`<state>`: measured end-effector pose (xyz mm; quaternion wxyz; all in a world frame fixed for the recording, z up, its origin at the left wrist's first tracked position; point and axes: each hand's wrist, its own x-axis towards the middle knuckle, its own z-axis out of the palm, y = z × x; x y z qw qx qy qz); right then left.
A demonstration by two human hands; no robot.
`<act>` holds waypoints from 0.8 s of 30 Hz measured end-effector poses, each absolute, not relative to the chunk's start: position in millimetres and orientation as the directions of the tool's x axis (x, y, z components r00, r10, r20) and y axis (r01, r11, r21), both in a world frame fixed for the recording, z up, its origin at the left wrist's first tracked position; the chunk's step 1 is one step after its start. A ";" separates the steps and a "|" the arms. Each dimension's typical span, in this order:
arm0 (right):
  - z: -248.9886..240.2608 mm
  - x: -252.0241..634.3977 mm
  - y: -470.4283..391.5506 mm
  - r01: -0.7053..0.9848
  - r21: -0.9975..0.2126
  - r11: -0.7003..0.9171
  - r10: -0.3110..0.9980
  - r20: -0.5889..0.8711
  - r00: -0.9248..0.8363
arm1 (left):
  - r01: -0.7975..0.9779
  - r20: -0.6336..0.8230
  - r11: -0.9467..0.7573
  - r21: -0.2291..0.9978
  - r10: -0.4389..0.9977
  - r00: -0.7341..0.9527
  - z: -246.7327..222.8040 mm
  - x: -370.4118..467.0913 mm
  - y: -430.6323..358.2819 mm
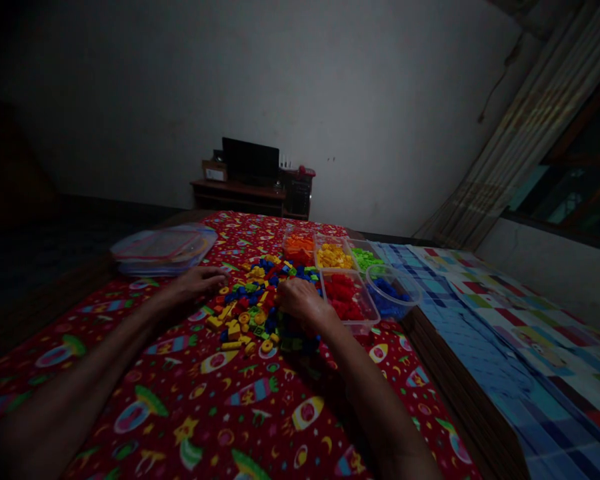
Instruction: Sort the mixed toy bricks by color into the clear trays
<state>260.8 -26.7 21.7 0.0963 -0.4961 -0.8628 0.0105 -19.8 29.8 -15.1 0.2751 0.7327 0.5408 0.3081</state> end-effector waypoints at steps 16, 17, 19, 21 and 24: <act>20.5 236.9 -67.3 0.655 -0.224 0.721 0.681 0.403 -0.612 | 0.874 -0.161 -0.359 0.329 0.890 0.426 34.5 17.0 -10.6; 16.9 231.2 -71.8 0.625 -0.218 0.750 0.654 0.386 -0.650 | 0.878 -0.166 -0.361 0.313 0.890 0.425 31.7 18.2 -10.1; 7.9 222.3 -77.7 0.588 -0.202 0.783 0.619 0.337 -0.709 | 0.886 -0.178 -0.368 0.281 0.888 0.425 26.7 22.5 -9.5; 0.3 218.0 -80.9 0.601 -0.186 0.778 0.628 0.282 -0.725 | 0.887 -0.179 -0.373 0.272 0.886 0.428 23.6 27.1 -9.6; -3.8 219.8 -83.7 0.594 -0.170 0.786 0.616 0.295 -0.731 | 0.870 -0.170 -0.391 0.300 0.876 0.452 23.5 28.9 -9.7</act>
